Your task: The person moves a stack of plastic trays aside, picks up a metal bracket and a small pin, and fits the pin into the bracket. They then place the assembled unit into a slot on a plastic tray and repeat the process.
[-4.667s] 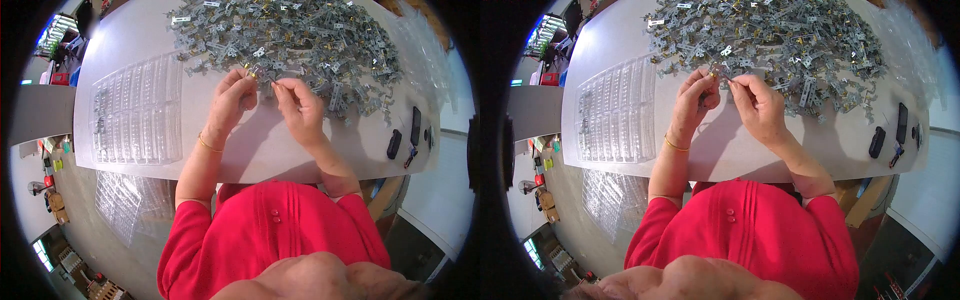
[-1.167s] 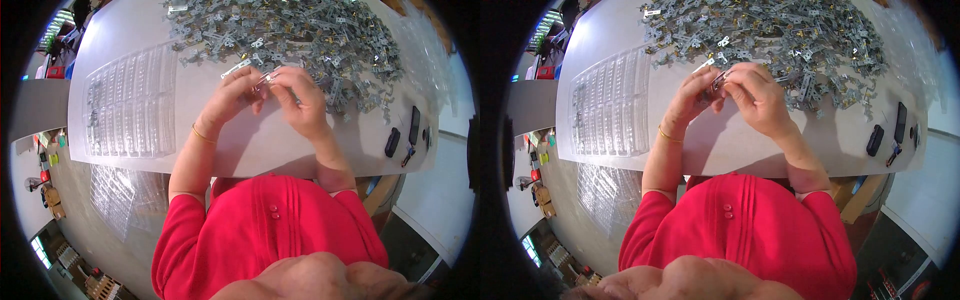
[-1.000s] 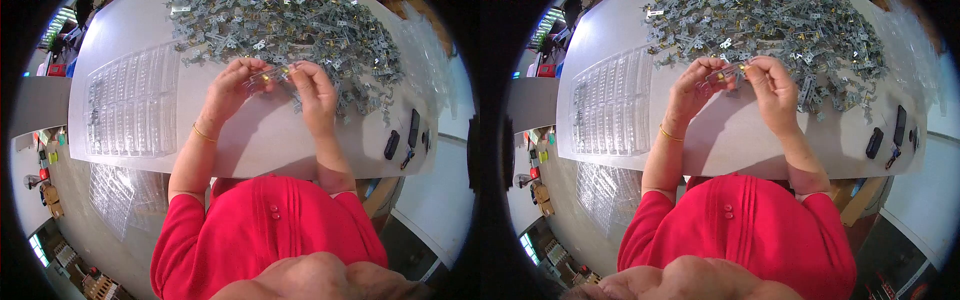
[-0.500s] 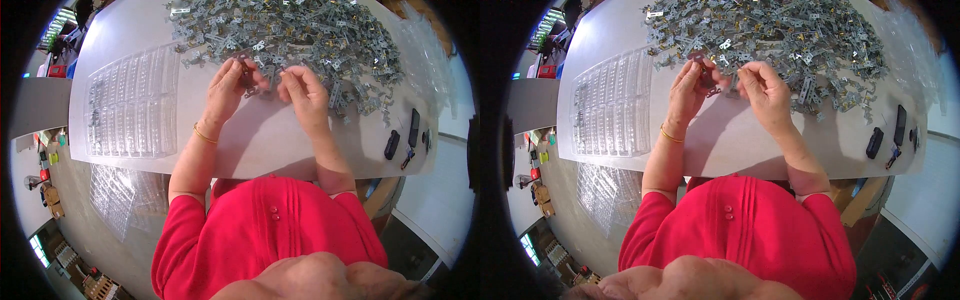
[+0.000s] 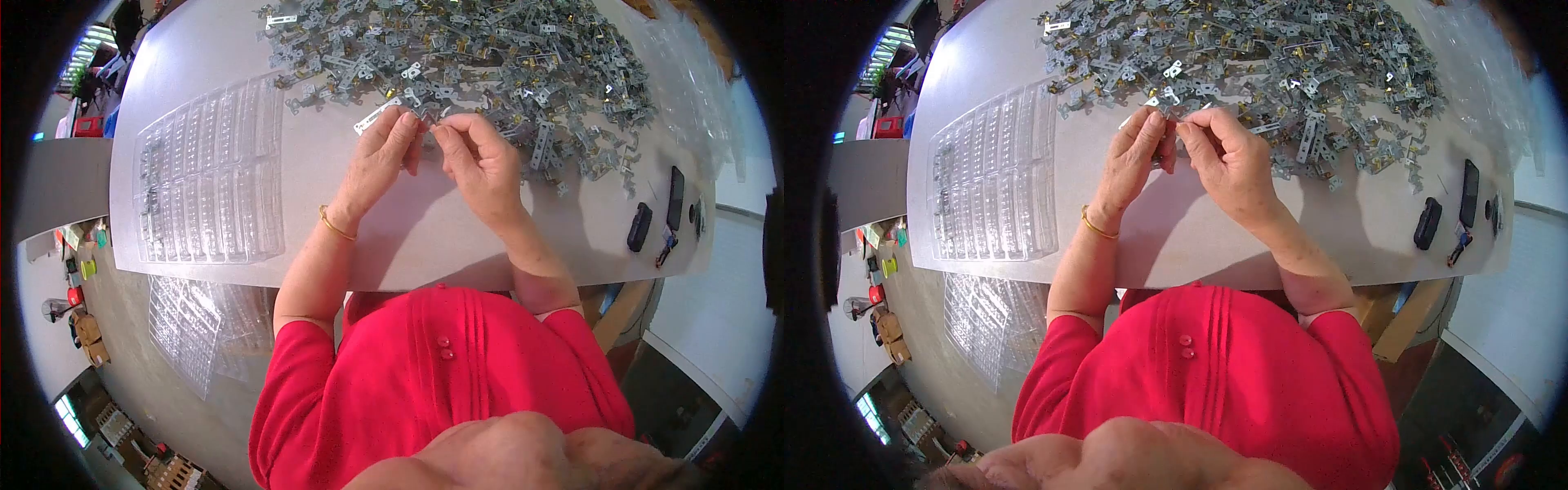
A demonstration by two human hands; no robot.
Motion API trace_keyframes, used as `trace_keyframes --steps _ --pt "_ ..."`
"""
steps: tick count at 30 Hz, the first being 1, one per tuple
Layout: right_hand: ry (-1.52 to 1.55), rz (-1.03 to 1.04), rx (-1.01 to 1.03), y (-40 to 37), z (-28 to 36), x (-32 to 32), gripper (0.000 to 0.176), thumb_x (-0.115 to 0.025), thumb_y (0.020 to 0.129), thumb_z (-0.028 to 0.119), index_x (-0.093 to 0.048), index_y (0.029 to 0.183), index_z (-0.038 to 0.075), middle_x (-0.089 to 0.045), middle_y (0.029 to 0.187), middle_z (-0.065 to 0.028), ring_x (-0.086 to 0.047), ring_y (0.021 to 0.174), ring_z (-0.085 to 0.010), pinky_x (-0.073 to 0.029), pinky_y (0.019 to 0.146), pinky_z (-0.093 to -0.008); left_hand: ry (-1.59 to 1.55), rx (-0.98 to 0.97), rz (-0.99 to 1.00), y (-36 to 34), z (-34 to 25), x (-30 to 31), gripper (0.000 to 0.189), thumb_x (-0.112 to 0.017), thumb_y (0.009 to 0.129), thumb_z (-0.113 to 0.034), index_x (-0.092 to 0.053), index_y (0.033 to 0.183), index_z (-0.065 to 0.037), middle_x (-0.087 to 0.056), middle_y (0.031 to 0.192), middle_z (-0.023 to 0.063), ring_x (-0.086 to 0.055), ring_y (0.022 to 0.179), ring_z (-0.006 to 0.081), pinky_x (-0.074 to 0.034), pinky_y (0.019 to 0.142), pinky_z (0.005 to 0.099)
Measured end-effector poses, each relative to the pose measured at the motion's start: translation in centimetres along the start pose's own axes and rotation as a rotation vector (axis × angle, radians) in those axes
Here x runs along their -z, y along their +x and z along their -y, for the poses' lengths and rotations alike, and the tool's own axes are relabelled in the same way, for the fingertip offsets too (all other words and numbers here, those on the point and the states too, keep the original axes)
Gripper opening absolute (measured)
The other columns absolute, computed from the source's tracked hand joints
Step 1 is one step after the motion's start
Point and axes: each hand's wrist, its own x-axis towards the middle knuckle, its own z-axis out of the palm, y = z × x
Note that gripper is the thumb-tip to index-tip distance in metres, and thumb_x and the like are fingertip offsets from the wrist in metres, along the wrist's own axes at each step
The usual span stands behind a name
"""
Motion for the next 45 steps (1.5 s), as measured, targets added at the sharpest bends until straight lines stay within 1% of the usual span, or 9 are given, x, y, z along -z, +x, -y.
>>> trace_keyframes --steps 7,10,13,16,22,25,28,34,45 --pt "-0.035 -0.01 -0.009 0.1 0.1 0.0 0.009 -0.069 0.101 0.012 -0.067 0.101 0.003 -0.063 0.07 0.0002 -0.056 0.061 -0.0047 -0.044 0.053 -0.0238 0.193 -0.002 -0.081 -0.1 -0.5 0.0 0.032 -0.051 0.111 -0.031 -0.061 0.102 -0.002 -0.058 0.075 0.0022 -0.053 0.064 0.0107 -0.046 0.059 0.0285" --pt "-0.079 -0.046 -0.016 -0.2 -0.2 -0.2 0.01 -0.07 0.1 0.012 -0.066 0.105 0.004 -0.064 0.069 -0.0016 -0.057 0.06 -0.0057 -0.045 0.054 -0.0247 0.514 -0.293 -0.244 0.3 0.5 0.0 0.028 -0.057 0.108 -0.028 -0.061 0.101 -0.001 -0.062 0.076 0.0101 -0.058 0.064 0.019 -0.049 0.061 0.0352" --pt "-0.088 -0.083 0.02 -0.1 -0.3 -0.6 0.013 -0.07 0.1 0.011 -0.065 0.109 0.004 -0.065 0.069 -0.0035 -0.058 0.058 -0.0071 -0.046 0.054 -0.0259 0.669 -0.24 -0.242 -0.2 -0.3 -0.2 0.025 -0.06 0.106 -0.026 -0.061 0.101 -0.001 -0.063 0.078 0.0158 -0.061 0.066 0.0278 -0.05 0.064 0.0395" --pt "-0.071 -0.079 0.032 -0.1 -0.1 -0.4 0.014 -0.07 0.099 0.011 -0.065 0.111 0.004 -0.066 0.07 -0.0047 -0.059 0.057 -0.0094 -0.047 0.054 -0.0272 0.688 -0.382 -0.216 -0.1 0.3 -0.5 0.021 -0.06 0.106 -0.023 -0.061 0.104 -0.002 -0.052 0.069 0.0102 -0.049 0.061 0.0209 -0.042 0.058 0.0359" --pt "-0.181 -0.064 0.118 0.2 -1.3 -0.2 0.012 -0.072 0.098 0.013 -0.069 0.107 0.005 -0.067 0.08 -0.0064 -0.061 0.062 -0.012 -0.047 0.057 -0.0275 0.901 -0.462 -0.117 0.0 0.8 -0.1 0.016 -0.063 0.1 -0.019 -0.059 0.103 -0.004 -0.066 0.084 0.0186 -0.065 0.078 0.0423 -0.049 0.065 0.0504" --pt "-0.341 -0.097 0.22 0.5 -0.7 0.3 0.012 -0.074 0.097 0.012 -0.07 0.104 0.005 -0.067 0.084 -0.0058 -0.06 0.067 -0.0115 -0.047 0.06 -0.0259 0.905 -0.444 -0.081 -0.1 0.6 -0.3 0.016 -0.063 0.099 -0.018 -0.057 0.104 -0.004 -0.066 0.085 0.0183 -0.064 0.079 0.0431 -0.049 0.066 0.0524" --pt "-0.303 -0.175 0.312 0.7 -0.6 0.5 0.012 -0.074 0.097 0.012 -0.07 0.105 0.005 -0.066 0.086 -0.0039 -0.059 0.069 -0.0093 -0.046 0.062 -0.0245 0.908 -0.488 -0.007 -0.2 0.5 -0.4 0.019 -0.064 0.1 -0.021 -0.059 0.103 -0.003 -0.065 0.083 0.0185 -0.064 0.076 0.0413 -0.049 0.065 0.0505" --pt "-0.008 -0.151 0.043 0.6 -0.6 0.2 0.01 -0.07 0.101 0.013 -0.069 0.106 0.004 -0.063 0.078 0.0009 -0.053 0.065 -0.0044 -0.043 0.057 -0.0234 0.051 0.026 -0.139 -0.4 -0.8 -0.4 0.033 -0.053 0.11 -0.032 -0.062 0.1 -0.002 -0.053 0.069 -0.0012 -0.05 0.057 0.0108 -0.039 0.052 0.0271" --pt "-0.041 -0.044 -0.025 0.3 -0.6 -0.1 0.011 -0.068 0.103 0.015 -0.068 0.104 0.003 -0.058 0.069 0.0019 -0.05 0.062 -0.0036 -0.041 0.054 -0.0238 -0.124 0.009 -0.113 -0.1 -0.3 0.3 0.034 -0.052 0.111 -0.033 -0.063 0.097 -0.003 -0.052 0.067 -0.0011 -0.048 0.055 0.0086 -0.037 0.051 0.0242"
